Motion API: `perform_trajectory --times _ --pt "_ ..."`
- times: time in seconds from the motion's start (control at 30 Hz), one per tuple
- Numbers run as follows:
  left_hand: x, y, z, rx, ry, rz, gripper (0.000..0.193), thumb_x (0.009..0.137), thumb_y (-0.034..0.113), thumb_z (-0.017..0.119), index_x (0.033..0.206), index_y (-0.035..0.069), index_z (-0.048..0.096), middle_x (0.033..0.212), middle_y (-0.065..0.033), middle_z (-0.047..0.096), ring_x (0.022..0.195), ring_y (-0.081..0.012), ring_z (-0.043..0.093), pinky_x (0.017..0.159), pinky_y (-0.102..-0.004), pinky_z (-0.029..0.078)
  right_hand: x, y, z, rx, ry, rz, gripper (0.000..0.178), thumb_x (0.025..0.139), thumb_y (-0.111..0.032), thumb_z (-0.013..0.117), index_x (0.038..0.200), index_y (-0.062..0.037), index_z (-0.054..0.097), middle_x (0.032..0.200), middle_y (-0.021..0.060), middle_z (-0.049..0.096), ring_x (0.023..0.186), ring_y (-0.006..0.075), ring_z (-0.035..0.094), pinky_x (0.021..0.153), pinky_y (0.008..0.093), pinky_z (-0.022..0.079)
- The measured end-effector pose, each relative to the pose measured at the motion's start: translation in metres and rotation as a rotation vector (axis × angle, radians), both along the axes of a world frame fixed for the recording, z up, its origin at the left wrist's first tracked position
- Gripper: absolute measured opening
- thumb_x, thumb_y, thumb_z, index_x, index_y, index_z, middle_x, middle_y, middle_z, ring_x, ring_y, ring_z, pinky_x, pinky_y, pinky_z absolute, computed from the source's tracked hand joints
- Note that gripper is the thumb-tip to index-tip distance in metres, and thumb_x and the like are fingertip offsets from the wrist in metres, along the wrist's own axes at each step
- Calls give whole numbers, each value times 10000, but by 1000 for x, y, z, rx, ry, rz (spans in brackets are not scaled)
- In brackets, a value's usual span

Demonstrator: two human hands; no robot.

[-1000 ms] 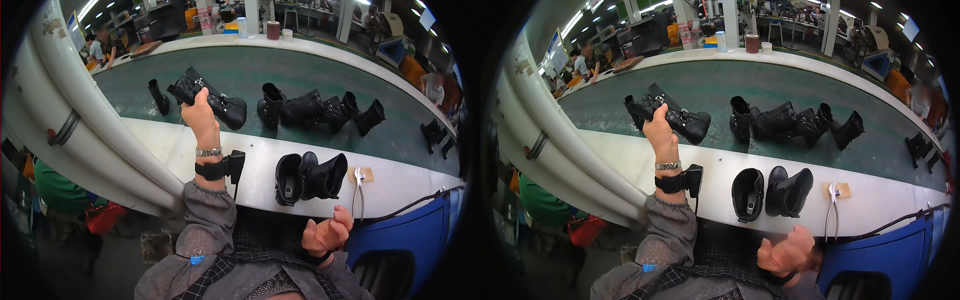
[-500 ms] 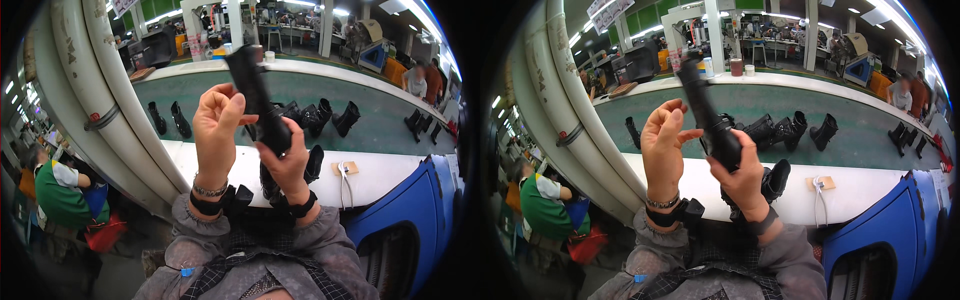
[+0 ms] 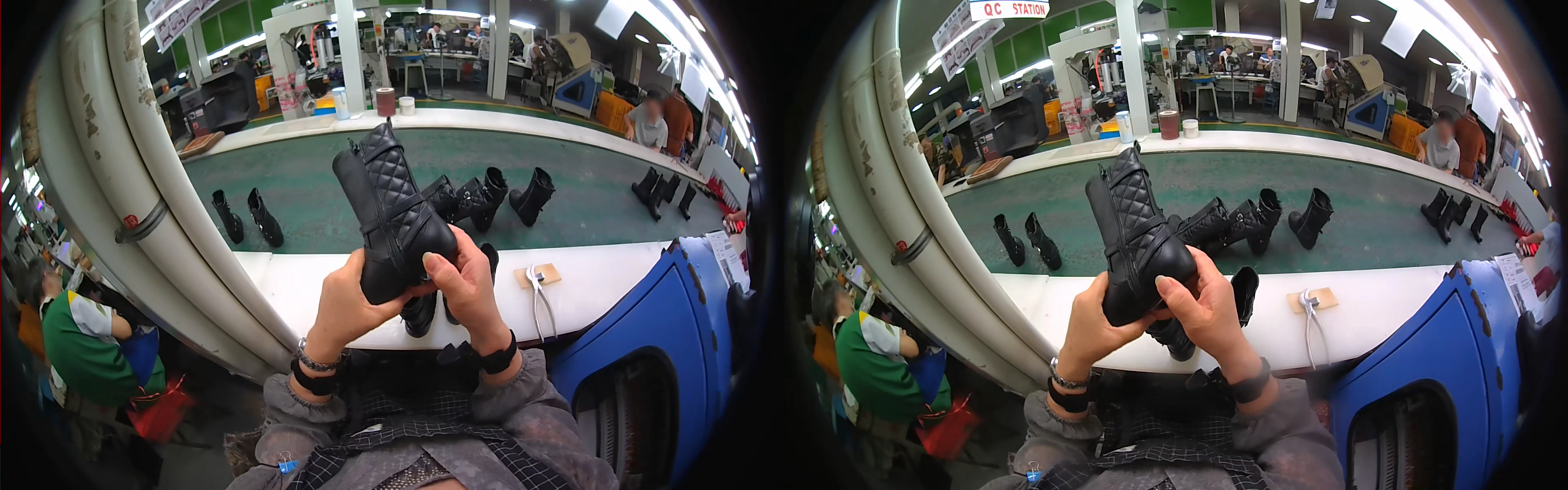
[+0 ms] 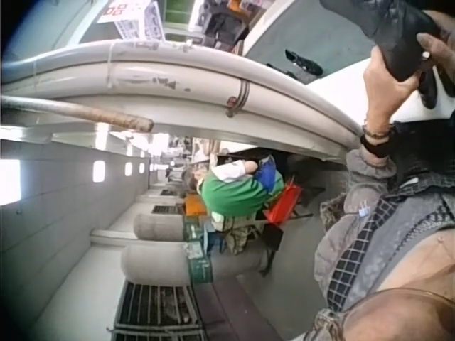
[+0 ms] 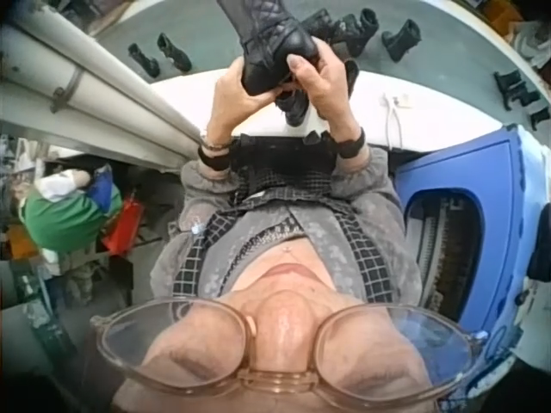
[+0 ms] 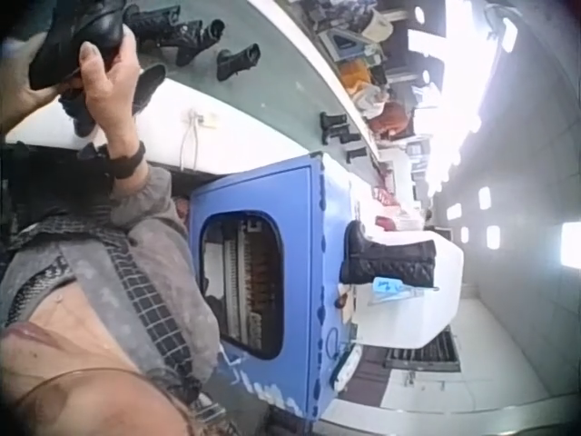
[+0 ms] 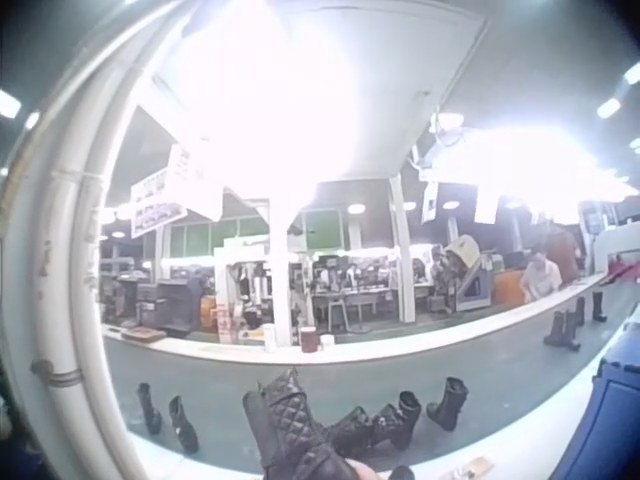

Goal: Inspecting and trimming threads on black boots at a factory quality control station.

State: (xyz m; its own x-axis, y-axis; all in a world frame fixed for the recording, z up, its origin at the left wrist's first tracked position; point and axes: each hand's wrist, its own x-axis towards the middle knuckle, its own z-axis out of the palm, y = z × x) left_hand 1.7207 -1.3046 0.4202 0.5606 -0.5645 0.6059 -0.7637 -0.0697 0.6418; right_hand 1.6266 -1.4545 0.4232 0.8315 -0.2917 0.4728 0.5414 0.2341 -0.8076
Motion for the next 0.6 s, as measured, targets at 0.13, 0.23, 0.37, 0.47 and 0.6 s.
perform_trajectory --times 0.13,0.23,0.37,0.47,0.6 --pt "-10 3 -10 -12 22 44 503 623 210 822 996 -32 588 810 -177 678 744 -300 699 665 -340 535 -3 2 -4 -114 45 -92 435 910 -120 582 1259 80 418 1057 118 604 956 155 616 764 287 564" --pt "-11 9 -21 -61 136 13 477 641 182 813 1006 -32 593 842 -156 687 759 -241 695 690 -318 532 -6 5 -6 -127 85 -86 409 913 -135 578 1245 65 447 1043 110 618 949 146 612 790 271 520" --pt "-20 23 -40 -79 343 -32 442 677 138 792 1028 -48 599 907 -125 688 809 -157 655 745 -277 513 -29 -7 -19 -333 148 -325 381 954 -245 501 1258 -15 491 1132 101 589 978 172 577 851 293 456" --pt "-18 37 -66 -101 410 25 415 705 100 769 1052 -45 594 880 -72 673 782 -127 631 730 -255 501 -74 -39 -40 -433 270 -677 387 896 -96 536 1257 35 487 1184 148 578 1084 245 579 918 335 456" --pt "-13 50 -103 -48 606 118 373 740 155 765 1003 -43 587 728 -51 642 569 -80 589 478 -203 448 -131 -88 -106 -752 525 -1026 458 787 -27 553 1233 60 492 1204 232 554 1128 370 547 987 409 417"
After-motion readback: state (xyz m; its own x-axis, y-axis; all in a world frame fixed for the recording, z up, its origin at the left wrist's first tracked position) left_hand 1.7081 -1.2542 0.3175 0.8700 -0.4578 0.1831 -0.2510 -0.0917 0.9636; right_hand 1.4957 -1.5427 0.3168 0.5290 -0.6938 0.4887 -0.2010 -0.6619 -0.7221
